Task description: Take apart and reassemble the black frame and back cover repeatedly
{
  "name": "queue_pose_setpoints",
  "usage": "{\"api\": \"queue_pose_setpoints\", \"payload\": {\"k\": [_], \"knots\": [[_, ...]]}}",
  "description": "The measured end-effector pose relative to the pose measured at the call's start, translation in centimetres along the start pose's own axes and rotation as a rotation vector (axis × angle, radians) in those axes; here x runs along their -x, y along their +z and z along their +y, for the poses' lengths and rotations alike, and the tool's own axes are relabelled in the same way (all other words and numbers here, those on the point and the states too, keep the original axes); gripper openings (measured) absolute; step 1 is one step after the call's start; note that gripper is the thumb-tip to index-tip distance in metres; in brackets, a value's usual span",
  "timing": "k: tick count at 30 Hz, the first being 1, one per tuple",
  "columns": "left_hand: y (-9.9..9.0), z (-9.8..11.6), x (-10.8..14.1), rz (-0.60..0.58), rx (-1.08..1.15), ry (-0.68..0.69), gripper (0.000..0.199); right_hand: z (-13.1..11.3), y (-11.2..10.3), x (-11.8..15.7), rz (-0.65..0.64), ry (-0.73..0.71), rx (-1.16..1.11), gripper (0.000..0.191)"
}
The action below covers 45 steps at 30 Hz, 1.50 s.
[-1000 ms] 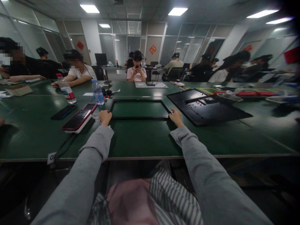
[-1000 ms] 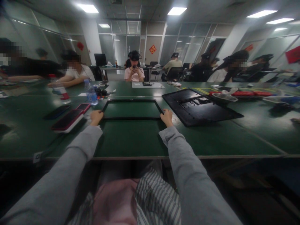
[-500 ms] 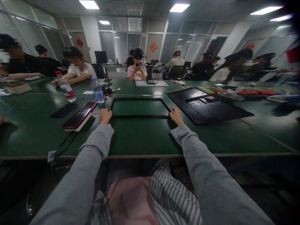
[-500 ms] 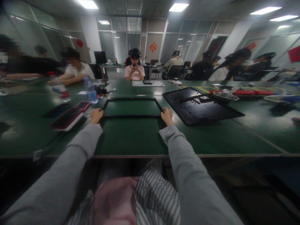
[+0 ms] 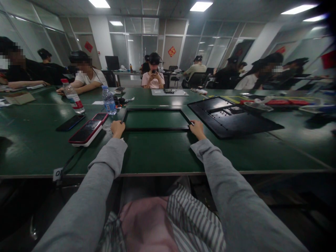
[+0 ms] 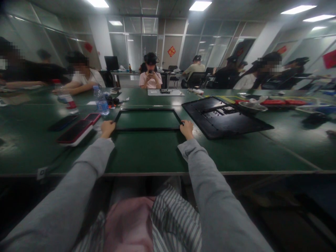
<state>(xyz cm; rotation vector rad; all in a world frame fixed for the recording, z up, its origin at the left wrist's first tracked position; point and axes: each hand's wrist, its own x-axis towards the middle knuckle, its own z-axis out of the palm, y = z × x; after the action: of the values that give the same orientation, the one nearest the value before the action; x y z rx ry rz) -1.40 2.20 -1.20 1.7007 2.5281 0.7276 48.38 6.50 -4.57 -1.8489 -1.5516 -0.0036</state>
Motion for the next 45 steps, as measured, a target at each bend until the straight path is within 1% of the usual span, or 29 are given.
{"api": "queue_pose_setpoints", "payload": {"k": [3, 12, 22, 25, 28, 30, 33, 35, 40, 45], "knots": [[0.0, 0.1, 0.1, 0.004, 0.015, -0.027, 0.042, 0.1, 0.1, 0.0, -0.016, -0.002, 0.026, 0.045], [-0.1, 0.1, 0.2, 0.008, 0.028, -0.023, 0.042, 0.4, 0.5, -0.3, -0.028, -0.019, 0.055, 0.046], [-0.2, 0.2, 0.2, 0.006, 0.016, -0.016, 0.045, 0.1, 0.0, 0.1, -0.020, -0.014, 0.004, 0.044], [-0.3, 0.3, 0.3, 0.006, 0.013, -0.019, 0.045, -0.4, -0.4, 0.3, -0.024, -0.001, 0.007, 0.044], [-0.4, 0.3, 0.4, -0.002, 0.009, -0.025, 0.045, -1.1, -0.9, 0.4, 0.066, 0.008, 0.006, 0.048], [-0.4, 0.3, 0.4, -0.003, 0.008, -0.022, 0.045, -1.8, -1.1, 0.5, 0.119, -0.019, -0.008, 0.049], [-0.3, 0.4, 0.4, 0.001, 0.005, -0.018, 0.045, -2.8, -1.2, 0.9, 0.118, -0.098, -0.041, 0.046], [-0.2, 0.4, 0.3, -0.004, 0.004, -0.020, 0.044, -3.3, -1.2, 1.1, 0.106, -0.111, -0.052, 0.045], [-0.1, 0.3, 0.1, -0.007, 0.006, -0.027, 0.045, -3.2, -1.3, 1.6, 0.085, -0.008, -0.053, 0.043], [-0.2, 0.4, 0.2, -0.006, 0.018, -0.031, 0.044, -2.4, -1.6, 1.7, 0.112, 0.187, -0.083, 0.050]]}}
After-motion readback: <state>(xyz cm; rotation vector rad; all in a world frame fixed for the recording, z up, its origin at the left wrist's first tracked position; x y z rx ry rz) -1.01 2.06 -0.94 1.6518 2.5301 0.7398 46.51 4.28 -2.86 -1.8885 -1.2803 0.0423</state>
